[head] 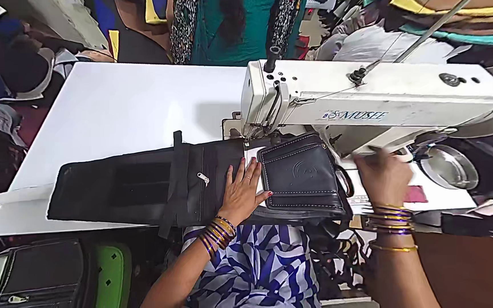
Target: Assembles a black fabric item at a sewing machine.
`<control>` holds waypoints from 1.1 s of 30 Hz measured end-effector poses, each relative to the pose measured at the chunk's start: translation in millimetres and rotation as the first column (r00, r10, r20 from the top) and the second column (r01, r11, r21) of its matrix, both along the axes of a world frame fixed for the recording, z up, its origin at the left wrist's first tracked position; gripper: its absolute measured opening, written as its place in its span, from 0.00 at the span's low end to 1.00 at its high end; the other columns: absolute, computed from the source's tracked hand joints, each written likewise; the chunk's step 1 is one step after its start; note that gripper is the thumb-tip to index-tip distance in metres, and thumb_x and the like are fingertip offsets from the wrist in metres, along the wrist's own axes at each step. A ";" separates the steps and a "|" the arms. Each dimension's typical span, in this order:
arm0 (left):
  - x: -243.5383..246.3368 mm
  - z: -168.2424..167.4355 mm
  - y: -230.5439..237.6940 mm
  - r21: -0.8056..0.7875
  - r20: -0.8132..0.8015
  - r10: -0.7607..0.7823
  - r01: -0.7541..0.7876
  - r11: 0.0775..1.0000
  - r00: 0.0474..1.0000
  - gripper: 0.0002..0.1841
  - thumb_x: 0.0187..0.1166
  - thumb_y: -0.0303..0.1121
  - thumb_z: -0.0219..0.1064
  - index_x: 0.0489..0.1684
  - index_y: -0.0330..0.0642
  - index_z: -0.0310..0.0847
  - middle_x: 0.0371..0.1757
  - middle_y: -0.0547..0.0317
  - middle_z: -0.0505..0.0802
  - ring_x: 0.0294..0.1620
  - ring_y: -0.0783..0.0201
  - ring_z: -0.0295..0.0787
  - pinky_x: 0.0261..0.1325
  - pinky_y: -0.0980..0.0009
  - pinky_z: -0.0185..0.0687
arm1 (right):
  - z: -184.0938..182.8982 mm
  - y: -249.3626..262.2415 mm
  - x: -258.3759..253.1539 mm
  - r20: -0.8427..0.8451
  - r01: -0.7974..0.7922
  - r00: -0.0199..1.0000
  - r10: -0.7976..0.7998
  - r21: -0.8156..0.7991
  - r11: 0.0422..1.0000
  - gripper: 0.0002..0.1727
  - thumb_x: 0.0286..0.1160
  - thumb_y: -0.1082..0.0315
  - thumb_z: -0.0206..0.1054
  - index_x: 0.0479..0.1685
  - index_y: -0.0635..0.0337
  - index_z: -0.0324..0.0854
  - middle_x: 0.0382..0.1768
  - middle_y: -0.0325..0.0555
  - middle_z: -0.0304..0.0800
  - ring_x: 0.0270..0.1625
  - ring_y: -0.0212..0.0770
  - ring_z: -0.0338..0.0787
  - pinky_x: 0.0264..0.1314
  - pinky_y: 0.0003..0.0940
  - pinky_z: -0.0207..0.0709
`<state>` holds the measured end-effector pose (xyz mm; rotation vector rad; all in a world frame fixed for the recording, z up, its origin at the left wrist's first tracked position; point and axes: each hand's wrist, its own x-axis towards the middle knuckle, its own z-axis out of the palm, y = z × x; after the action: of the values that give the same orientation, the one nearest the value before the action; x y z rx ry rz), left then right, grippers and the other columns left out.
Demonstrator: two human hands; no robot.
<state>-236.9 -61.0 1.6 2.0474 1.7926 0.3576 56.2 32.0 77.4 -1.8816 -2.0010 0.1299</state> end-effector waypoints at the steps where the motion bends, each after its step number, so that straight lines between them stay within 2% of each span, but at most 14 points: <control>1: -1.9 0.5 2.0 0.003 -0.006 0.001 -0.001 1.000 1.000 0.46 0.84 0.66 0.48 0.95 0.41 0.50 0.97 0.51 0.53 0.98 0.44 0.35 0.89 0.29 0.24 | -2.0 8.4 10.6 0.084 0.068 0.994 -0.073 0.054 0.996 0.23 0.85 0.60 0.63 0.57 0.78 0.82 0.49 0.84 0.84 0.53 0.85 0.84 0.52 0.83 0.68; 3: -5.2 1.9 7.1 0.008 -0.018 0.003 -0.003 1.000 1.000 0.45 0.84 0.66 0.47 0.95 0.42 0.50 0.97 0.53 0.53 0.98 0.46 0.34 0.89 0.31 0.24 | -18.7 22.4 22.4 0.164 0.149 0.971 -0.172 0.144 0.978 0.21 0.85 0.64 0.60 0.39 0.80 0.83 0.47 0.85 0.83 0.53 0.86 0.84 0.48 0.82 0.69; 5: -5.0 0.4 11.2 0.019 -0.021 0.007 -0.006 1.000 1.000 0.45 0.85 0.65 0.48 0.95 0.43 0.51 0.97 0.53 0.53 0.98 0.47 0.34 0.89 0.31 0.25 | -31.9 27.3 25.1 0.187 0.169 0.961 -0.203 0.185 0.968 0.21 0.85 0.65 0.58 0.34 0.81 0.81 0.47 0.84 0.83 0.53 0.85 0.84 0.46 0.80 0.71; 9: -2.4 -1.3 5.6 0.034 -0.041 0.013 -0.012 0.999 0.999 0.44 0.86 0.65 0.46 0.94 0.40 0.51 0.96 0.52 0.54 0.98 0.46 0.35 0.90 0.32 0.26 | -47.8 21.7 23.6 0.160 0.178 0.966 -0.205 0.170 0.969 0.21 0.88 0.66 0.56 0.40 0.81 0.82 0.52 0.83 0.82 0.58 0.84 0.83 0.52 0.78 0.72; 14: 2.8 -0.1 -13.9 0.059 -0.024 0.023 -0.021 0.998 0.999 0.42 0.87 0.62 0.45 0.93 0.38 0.55 0.95 0.50 0.59 0.97 0.44 0.43 0.90 0.32 0.31 | -42.0 26.0 30.0 0.169 0.124 0.973 -0.155 0.181 0.976 0.19 0.85 0.67 0.62 0.37 0.81 0.83 0.48 0.82 0.84 0.56 0.82 0.85 0.52 0.77 0.73; 16: 3.2 1.0 -16.7 0.044 -0.026 0.022 -0.020 0.999 0.999 0.42 0.88 0.62 0.45 0.93 0.38 0.54 0.95 0.51 0.58 0.97 0.44 0.43 0.90 0.33 0.30 | -24.0 20.5 29.1 0.171 0.064 0.981 -0.088 0.139 0.988 0.16 0.83 0.69 0.62 0.38 0.80 0.84 0.47 0.82 0.84 0.54 0.83 0.85 0.50 0.79 0.72; 18: 3.8 1.3 -14.1 0.043 -0.023 0.032 -0.031 0.999 0.999 0.42 0.88 0.63 0.44 0.94 0.40 0.53 0.95 0.51 0.58 0.97 0.45 0.42 0.90 0.33 0.29 | -2.2 0.0 15.3 0.082 -0.105 0.992 0.094 0.151 0.983 0.12 0.79 0.72 0.66 0.45 0.77 0.88 0.47 0.78 0.89 0.51 0.79 0.89 0.52 0.78 0.74; 20: 4.4 1.8 -7.6 0.035 -0.008 0.044 -0.044 0.998 0.999 0.42 0.87 0.63 0.45 0.94 0.41 0.53 0.95 0.53 0.58 0.97 0.46 0.42 0.91 0.34 0.30 | 3.8 -33.7 -15.9 -0.014 -0.393 0.913 0.408 0.241 0.887 0.12 0.73 0.73 0.65 0.42 0.75 0.90 0.45 0.69 0.93 0.49 0.67 0.93 0.53 0.66 0.82; 22: -3.9 7.1 -4.1 -0.036 0.063 0.007 -0.005 0.999 0.998 0.42 0.86 0.60 0.52 0.93 0.41 0.54 0.95 0.53 0.58 0.97 0.48 0.41 0.92 0.38 0.31 | -9.0 -74.2 -60.6 -0.123 -0.660 0.718 0.685 0.193 0.726 0.14 0.75 0.66 0.64 0.42 0.67 0.93 0.47 0.57 0.96 0.52 0.53 0.95 0.58 0.53 0.86; 24: -32.1 22.2 -0.2 -0.127 0.201 -0.145 0.172 0.977 0.969 0.37 0.85 0.50 0.64 0.89 0.38 0.62 0.93 0.48 0.63 0.96 0.48 0.46 0.93 0.42 0.39 | -31.3 -97.4 -99.2 -0.094 -0.812 0.564 0.820 0.114 0.572 0.13 0.74 0.68 0.66 0.47 0.65 0.93 0.51 0.55 0.96 0.55 0.55 0.95 0.59 0.53 0.86; 27: -74.9 30.9 -15.8 -0.110 0.316 -0.426 0.478 0.871 0.848 0.31 0.73 0.35 0.75 0.79 0.39 0.77 0.86 0.44 0.74 0.92 0.43 0.57 0.90 0.43 0.51 | -65.7 -92.4 -118.4 0.079 -0.828 0.548 0.833 0.191 0.527 0.12 0.67 0.68 0.64 0.37 0.60 0.94 0.44 0.48 0.97 0.46 0.55 0.94 0.45 0.47 0.85; 29: -80.6 12.6 -41.5 0.052 0.226 -0.488 0.489 0.871 0.843 0.34 0.66 0.29 0.78 0.80 0.46 0.78 0.85 0.53 0.78 0.89 0.42 0.62 0.83 0.38 0.58 | -69.4 -88.1 -121.3 0.144 -0.837 0.538 0.831 0.211 0.505 0.10 0.67 0.70 0.63 0.32 0.62 0.92 0.40 0.50 0.96 0.43 0.56 0.93 0.41 0.48 0.84; 31: -76.1 -6.8 -59.7 0.271 0.075 -0.469 0.434 0.859 0.880 0.27 0.72 0.32 0.73 0.75 0.47 0.82 0.79 0.58 0.84 0.81 0.46 0.76 0.74 0.43 0.72 | -74.2 -90.7 -125.6 0.207 -0.850 0.507 0.836 0.277 0.447 0.10 0.67 0.71 0.61 0.25 0.64 0.87 0.35 0.53 0.94 0.40 0.57 0.92 0.38 0.47 0.83; 33: -71.2 -14.3 -61.9 0.388 0.033 -0.428 0.383 0.839 0.903 0.18 0.81 0.38 0.63 0.66 0.47 0.89 0.74 0.58 0.89 0.74 0.50 0.84 0.69 0.47 0.77 | -76.9 -91.9 -128.2 0.237 -0.847 0.499 0.834 0.339 0.411 0.11 0.69 0.72 0.61 0.23 0.64 0.86 0.31 0.52 0.92 0.37 0.55 0.90 0.36 0.44 0.81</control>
<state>-308.1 -123.0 -12.6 2.5352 1.2365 0.7184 -72.0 -59.9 0.6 -0.4476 -2.5532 -0.0658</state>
